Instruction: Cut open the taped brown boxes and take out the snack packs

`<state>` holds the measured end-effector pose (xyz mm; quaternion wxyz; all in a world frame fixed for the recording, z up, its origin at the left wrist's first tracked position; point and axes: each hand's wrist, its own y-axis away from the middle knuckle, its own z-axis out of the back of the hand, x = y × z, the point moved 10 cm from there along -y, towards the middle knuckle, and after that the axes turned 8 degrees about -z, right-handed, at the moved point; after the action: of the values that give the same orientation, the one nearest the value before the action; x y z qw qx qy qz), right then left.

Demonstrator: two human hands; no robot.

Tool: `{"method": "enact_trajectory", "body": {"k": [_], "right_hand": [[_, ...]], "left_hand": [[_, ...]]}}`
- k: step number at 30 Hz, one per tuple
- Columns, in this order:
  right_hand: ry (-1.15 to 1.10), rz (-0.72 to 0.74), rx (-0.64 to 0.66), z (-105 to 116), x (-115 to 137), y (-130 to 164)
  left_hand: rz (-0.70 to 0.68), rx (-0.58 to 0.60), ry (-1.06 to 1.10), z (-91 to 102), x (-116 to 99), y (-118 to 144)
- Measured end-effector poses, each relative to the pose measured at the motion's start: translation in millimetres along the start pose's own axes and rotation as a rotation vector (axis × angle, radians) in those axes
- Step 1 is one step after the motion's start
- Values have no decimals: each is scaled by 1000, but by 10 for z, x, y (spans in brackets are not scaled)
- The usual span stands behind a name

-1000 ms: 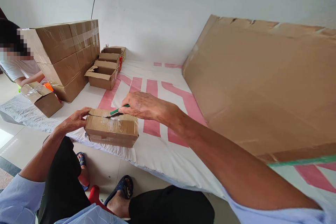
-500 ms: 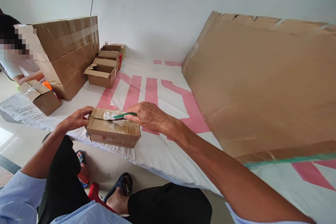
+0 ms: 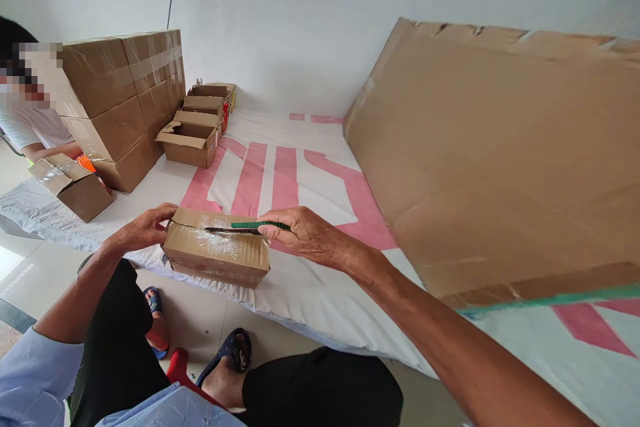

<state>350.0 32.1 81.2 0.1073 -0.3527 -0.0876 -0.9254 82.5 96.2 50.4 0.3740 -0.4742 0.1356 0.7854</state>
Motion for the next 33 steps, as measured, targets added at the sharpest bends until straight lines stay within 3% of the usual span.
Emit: {"method": "enact_trajectory", "body": {"k": [15,23,26,33], "right_hand": [[125,-21,18,205,141,47],[237,-33,49,9,151,-8],[256,-33,41,48,101,32],[198,-101,-54,371,-247,304]], "left_hand": [[-13,4,40,-24,16,10],[-43,21,-37,-22,16,-23],[-38,27,-71,3,41,-22],[-11,27,-76,26,9,6]]}}
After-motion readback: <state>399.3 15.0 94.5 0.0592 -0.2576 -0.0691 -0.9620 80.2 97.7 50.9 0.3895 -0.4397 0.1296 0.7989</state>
